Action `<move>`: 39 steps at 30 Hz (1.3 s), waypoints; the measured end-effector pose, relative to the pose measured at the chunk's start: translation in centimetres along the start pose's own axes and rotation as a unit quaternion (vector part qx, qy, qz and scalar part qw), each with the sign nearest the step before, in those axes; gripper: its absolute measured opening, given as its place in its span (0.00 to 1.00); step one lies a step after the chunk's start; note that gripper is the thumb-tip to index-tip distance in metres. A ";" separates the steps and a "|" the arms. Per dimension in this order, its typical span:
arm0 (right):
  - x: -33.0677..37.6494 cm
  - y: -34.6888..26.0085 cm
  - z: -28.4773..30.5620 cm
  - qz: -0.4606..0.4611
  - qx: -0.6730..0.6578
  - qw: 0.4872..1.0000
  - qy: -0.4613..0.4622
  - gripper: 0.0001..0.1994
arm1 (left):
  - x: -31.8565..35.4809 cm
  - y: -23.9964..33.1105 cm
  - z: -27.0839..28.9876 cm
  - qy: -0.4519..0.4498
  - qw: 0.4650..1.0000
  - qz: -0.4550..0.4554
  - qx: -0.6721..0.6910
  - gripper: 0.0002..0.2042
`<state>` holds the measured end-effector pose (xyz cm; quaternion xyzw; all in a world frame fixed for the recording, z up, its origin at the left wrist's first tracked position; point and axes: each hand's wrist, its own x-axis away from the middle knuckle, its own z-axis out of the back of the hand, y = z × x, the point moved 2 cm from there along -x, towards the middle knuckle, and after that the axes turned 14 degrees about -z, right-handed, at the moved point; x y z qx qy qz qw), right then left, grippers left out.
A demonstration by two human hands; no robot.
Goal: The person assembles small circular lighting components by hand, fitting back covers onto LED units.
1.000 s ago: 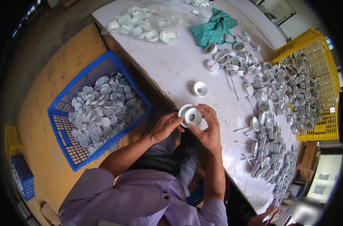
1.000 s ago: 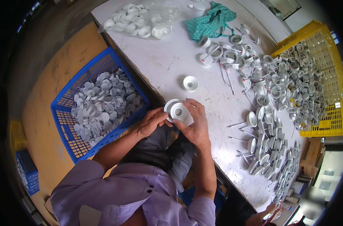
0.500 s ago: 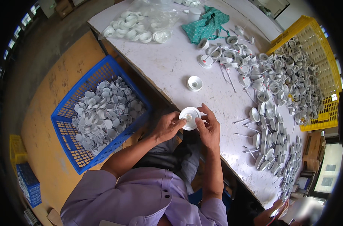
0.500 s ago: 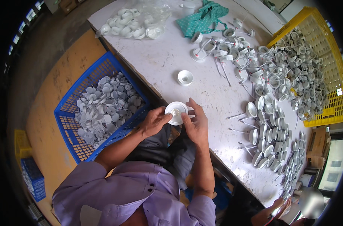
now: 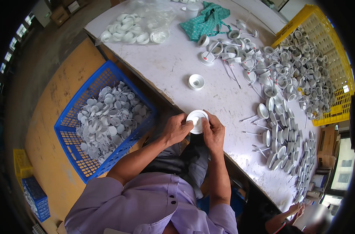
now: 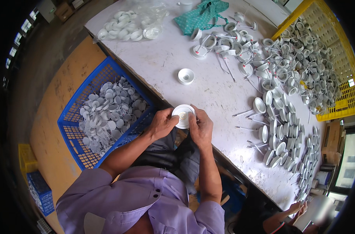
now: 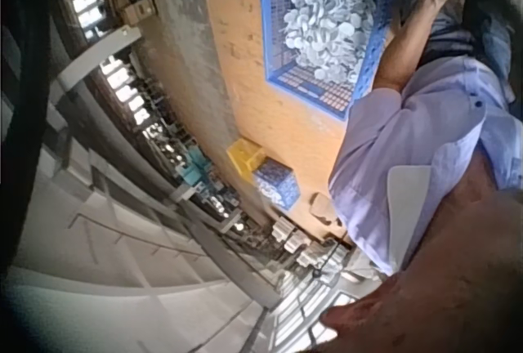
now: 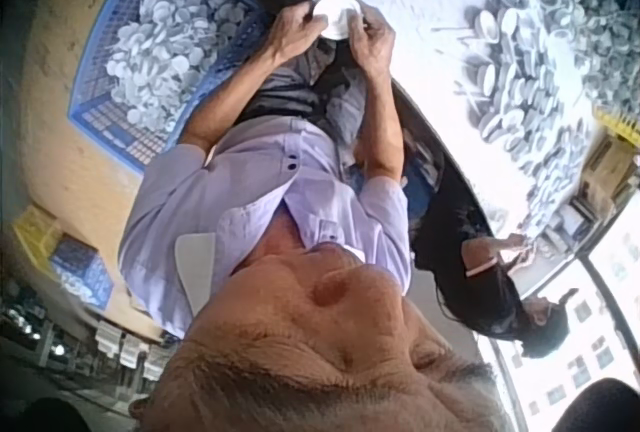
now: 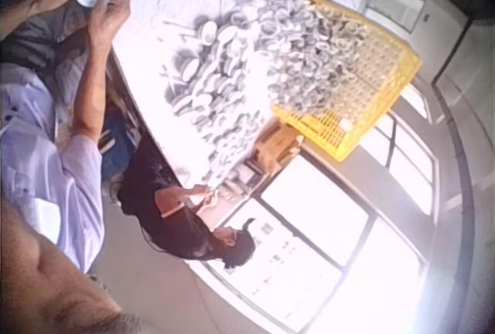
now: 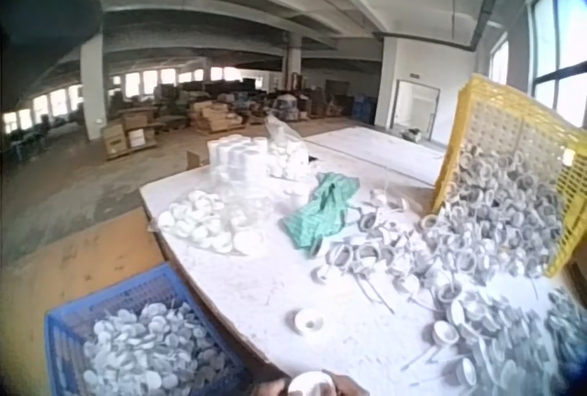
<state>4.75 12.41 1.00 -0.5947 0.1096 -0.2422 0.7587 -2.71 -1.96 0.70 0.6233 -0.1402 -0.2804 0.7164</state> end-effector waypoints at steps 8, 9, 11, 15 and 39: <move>-0.1 0.5 1.4 -0.064 -0.007 0.998 0.005 0.16 | -1.1 0.4 -1.1 -0.030 0.999 0.012 -0.014 0.12; 0.0 0.2 1.6 -0.066 -0.007 0.998 0.009 0.16 | -1.3 0.4 -1.3 -0.028 0.999 0.020 -0.011 0.12; 0.2 -0.9 2.4 -0.049 -0.027 0.998 0.037 0.25 | -1.7 0.1 -1.7 -0.034 0.999 0.023 -0.004 0.13; 0.7 -3.5 4.0 0.145 0.186 0.972 0.010 0.40 | -2.6 -0.3 -2.6 -0.049 0.999 -0.007 0.008 0.12; -13.6 -0.5 21.4 0.038 0.464 0.883 0.061 0.27 | -15.0 -0.8 -17.3 -0.150 0.959 -0.202 -0.129 0.21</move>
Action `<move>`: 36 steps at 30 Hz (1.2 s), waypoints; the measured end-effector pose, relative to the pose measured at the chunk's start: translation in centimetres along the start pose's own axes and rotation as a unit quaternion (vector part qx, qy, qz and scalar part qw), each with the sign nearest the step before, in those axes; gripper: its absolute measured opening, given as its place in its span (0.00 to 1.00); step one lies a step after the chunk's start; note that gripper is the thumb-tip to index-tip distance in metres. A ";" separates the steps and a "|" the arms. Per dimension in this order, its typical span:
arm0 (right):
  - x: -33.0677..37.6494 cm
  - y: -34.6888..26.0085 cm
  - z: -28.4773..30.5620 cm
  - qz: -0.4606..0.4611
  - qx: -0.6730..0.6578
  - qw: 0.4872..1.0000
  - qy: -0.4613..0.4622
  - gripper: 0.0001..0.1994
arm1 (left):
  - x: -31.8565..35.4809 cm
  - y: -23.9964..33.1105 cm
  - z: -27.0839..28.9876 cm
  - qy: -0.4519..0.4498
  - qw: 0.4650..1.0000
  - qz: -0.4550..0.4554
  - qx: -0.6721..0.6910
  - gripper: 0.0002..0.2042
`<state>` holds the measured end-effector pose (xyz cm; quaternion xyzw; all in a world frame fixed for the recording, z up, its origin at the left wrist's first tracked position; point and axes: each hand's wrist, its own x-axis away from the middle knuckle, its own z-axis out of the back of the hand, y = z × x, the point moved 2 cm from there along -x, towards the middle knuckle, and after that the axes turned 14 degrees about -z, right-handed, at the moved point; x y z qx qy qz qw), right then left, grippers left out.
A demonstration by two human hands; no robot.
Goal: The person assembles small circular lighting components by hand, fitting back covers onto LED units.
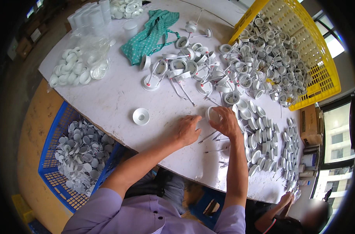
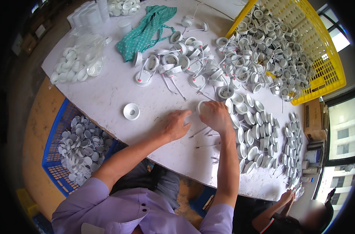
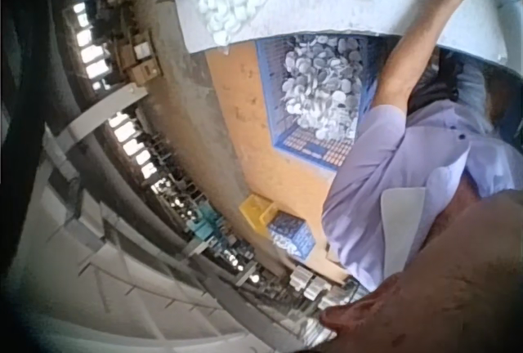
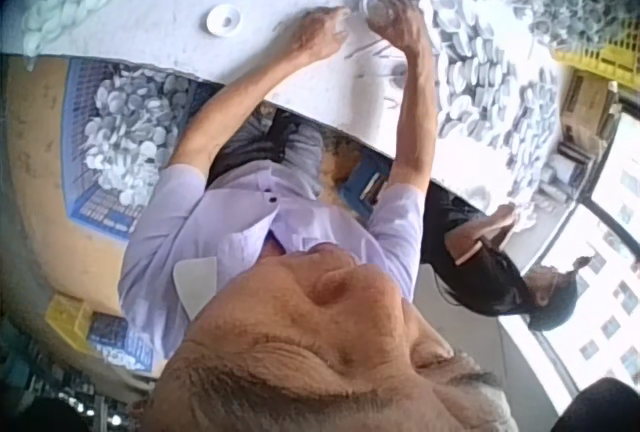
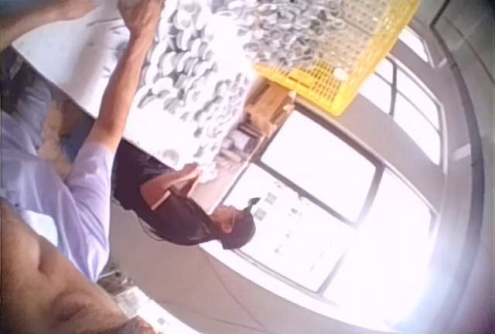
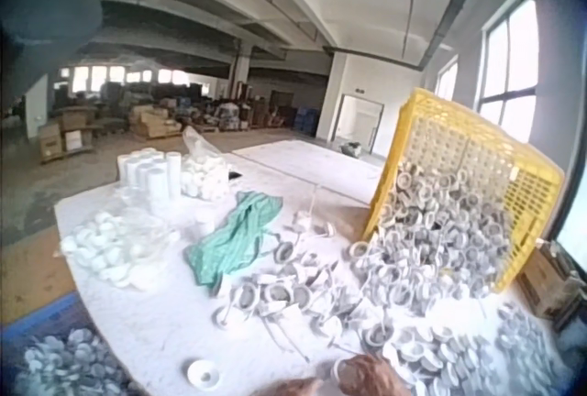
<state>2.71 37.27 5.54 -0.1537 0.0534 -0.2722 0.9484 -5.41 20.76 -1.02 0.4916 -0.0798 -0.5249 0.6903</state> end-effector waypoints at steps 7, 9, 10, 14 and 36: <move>0.4 -1.2 1.7 0.004 0.020 0.998 -0.061 0.25 | -0.2 0.5 -2.0 -0.032 0.999 -0.008 -0.002 0.21; 0.2 0.0 2.2 -0.050 -0.120 0.990 -0.045 0.25 | -0.2 0.7 -1.6 -0.046 0.999 0.001 -0.008 0.21; -0.9 0.4 2.5 -0.082 -0.095 0.992 0.003 0.24 | -0.2 0.6 -1.5 -0.045 0.999 -0.003 0.004 0.21; -5.9 1.5 2.4 -0.081 0.027 0.980 0.178 0.22 | 0.3 1.2 -0.5 -0.016 0.998 -0.003 0.060 0.19; 7.6 -9.1 5.4 0.353 -0.044 0.887 0.295 0.22 | 0.0 6.5 13.5 -0.019 0.927 -0.121 0.356 0.34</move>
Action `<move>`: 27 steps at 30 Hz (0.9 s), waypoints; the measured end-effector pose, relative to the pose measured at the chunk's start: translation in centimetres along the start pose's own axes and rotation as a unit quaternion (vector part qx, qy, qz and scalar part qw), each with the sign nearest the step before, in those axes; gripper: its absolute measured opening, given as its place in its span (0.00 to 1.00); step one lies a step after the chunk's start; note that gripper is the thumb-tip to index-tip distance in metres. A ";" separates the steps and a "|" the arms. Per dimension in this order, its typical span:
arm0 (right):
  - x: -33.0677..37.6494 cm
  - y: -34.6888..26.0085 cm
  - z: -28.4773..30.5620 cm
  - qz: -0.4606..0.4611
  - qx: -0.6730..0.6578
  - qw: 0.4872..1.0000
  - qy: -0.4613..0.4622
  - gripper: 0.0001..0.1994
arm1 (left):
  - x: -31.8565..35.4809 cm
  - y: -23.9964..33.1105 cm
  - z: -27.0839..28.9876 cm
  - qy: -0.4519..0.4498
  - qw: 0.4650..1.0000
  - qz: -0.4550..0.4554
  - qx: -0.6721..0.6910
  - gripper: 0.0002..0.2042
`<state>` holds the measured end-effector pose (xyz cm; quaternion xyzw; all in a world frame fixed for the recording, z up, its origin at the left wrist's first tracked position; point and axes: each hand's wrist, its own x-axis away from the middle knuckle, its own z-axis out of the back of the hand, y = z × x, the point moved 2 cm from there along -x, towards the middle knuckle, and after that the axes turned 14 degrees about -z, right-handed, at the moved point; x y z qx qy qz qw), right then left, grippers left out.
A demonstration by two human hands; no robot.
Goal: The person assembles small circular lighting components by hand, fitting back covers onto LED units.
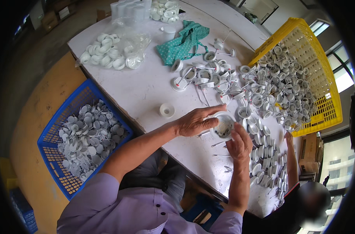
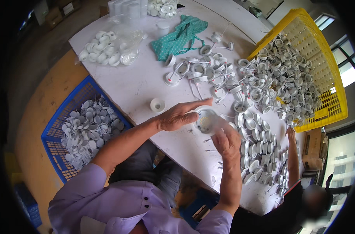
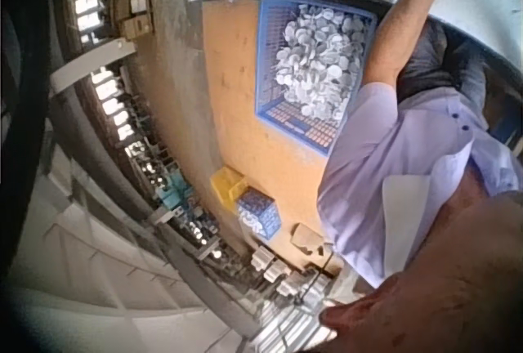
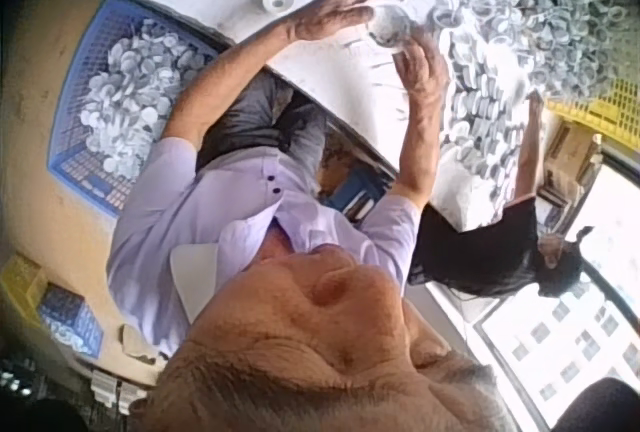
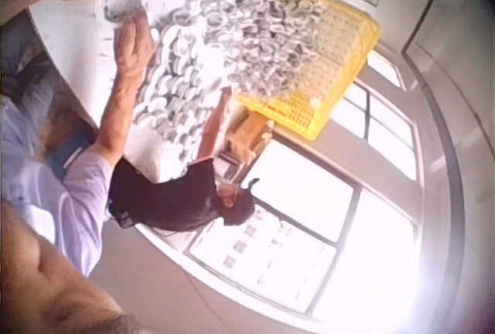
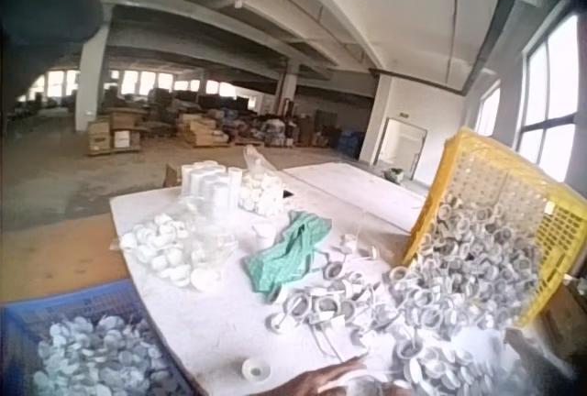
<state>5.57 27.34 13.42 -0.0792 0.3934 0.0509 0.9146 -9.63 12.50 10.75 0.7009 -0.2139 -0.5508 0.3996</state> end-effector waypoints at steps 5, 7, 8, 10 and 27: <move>1.5 -4.1 -1.6 -0.029 -0.061 0.997 0.048 0.22 | 5.7 -0.9 0.0 -0.053 0.985 0.074 0.149 0.27; 2.1 -5.0 -2.1 -0.050 -0.066 0.995 0.063 0.23 | 7.3 -0.1 0.0 -0.044 0.980 0.070 0.182 0.26; 2.7 -5.1 -2.6 -0.062 -0.096 0.993 0.042 0.23 | 7.8 0.6 0.0 -0.027 0.976 0.089 0.198 0.27; 3.7 -5.7 -3.2 -0.076 -0.134 0.988 0.023 0.28 | 8.8 1.0 -0.3 0.000 0.971 0.108 0.215 0.27; 2.8 -11.4 -7.4 -0.164 -0.144 0.971 -0.101 0.48 | 12.8 1.1 0.2 0.137 0.968 0.212 -0.006 0.11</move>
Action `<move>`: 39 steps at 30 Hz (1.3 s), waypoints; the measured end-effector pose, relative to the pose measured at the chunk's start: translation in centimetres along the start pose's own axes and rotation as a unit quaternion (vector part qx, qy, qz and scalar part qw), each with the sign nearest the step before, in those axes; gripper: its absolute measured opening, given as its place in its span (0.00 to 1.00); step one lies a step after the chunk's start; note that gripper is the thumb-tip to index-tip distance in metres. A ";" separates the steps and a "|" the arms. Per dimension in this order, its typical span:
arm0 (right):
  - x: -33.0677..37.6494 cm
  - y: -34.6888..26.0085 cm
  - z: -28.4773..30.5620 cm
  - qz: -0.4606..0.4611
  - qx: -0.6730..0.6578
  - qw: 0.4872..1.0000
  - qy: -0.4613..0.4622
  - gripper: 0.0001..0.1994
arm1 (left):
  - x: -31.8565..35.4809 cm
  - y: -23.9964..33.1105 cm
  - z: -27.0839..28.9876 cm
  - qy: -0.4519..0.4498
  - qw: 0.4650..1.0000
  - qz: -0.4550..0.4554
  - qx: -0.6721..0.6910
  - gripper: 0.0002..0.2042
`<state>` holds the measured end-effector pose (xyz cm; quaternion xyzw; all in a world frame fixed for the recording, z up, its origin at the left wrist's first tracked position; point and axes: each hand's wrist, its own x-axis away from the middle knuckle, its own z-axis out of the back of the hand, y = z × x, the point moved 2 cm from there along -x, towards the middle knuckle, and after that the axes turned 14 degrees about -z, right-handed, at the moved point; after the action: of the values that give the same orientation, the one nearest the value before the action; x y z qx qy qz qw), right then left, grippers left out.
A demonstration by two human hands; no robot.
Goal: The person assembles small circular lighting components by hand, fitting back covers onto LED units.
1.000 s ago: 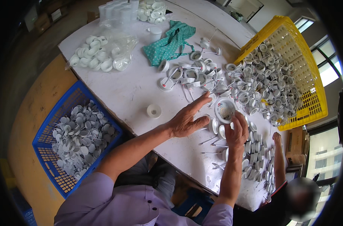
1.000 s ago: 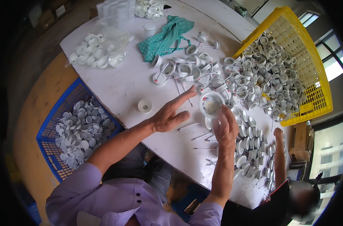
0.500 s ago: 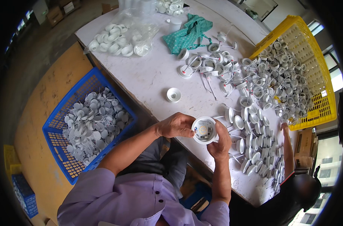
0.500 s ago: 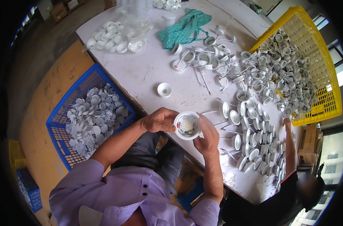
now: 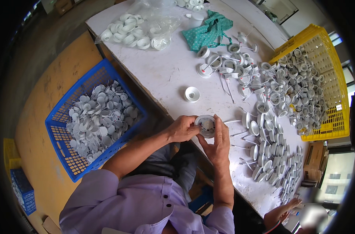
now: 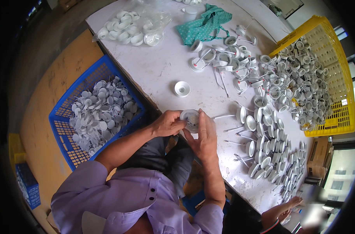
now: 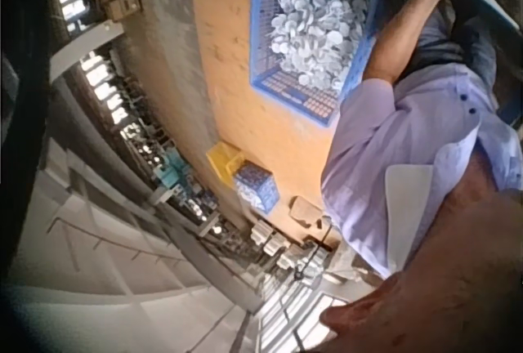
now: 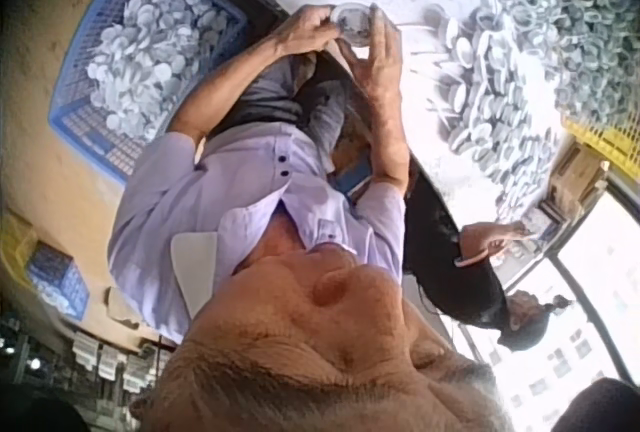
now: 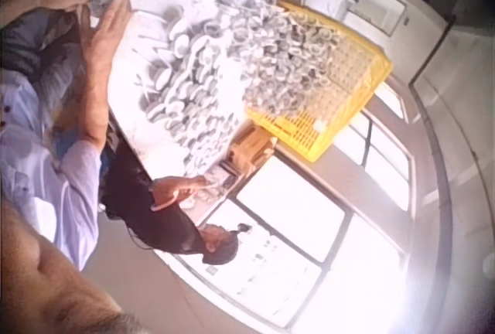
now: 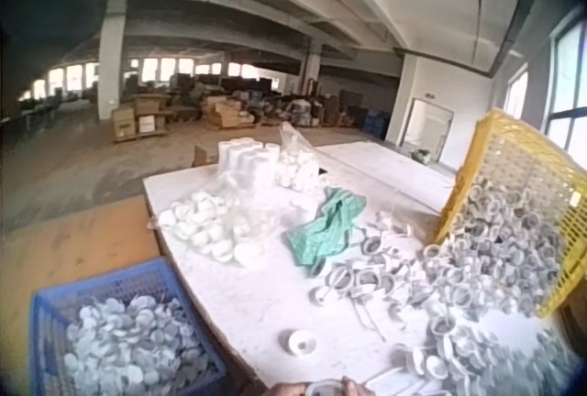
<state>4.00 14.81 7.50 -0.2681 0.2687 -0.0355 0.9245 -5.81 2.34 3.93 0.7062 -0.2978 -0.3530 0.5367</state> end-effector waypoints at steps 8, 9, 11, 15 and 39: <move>-0.4 -1.3 -1.5 0.028 0.048 0.998 -0.011 0.47 | 0.7 -0.3 1.1 0.079 0.986 -0.106 -0.103 0.09; -0.4 -1.3 -1.6 0.029 0.049 0.998 -0.009 0.48 | 0.8 -0.3 1.2 0.081 0.986 -0.107 -0.102 0.09; -0.4 -1.4 -1.7 0.032 0.048 0.998 -0.014 0.48 | 1.0 0.0 1.4 0.080 0.983 -0.111 -0.121 0.08; -0.4 -1.9 -1.9 0.037 0.051 0.998 -0.031 0.44 | 1.1 0.1 1.8 0.060 0.985 -0.064 -0.151 0.14; -6.8 5.2 -8.3 -0.200 -0.029 0.976 -0.077 0.33 | 4.7 -3.0 7.6 0.133 0.980 0.090 0.114 0.13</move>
<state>-6.53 16.71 2.19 -0.3449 0.1384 -0.1916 0.9084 -9.19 -4.79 -1.12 0.7739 -0.3242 -0.1694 0.5170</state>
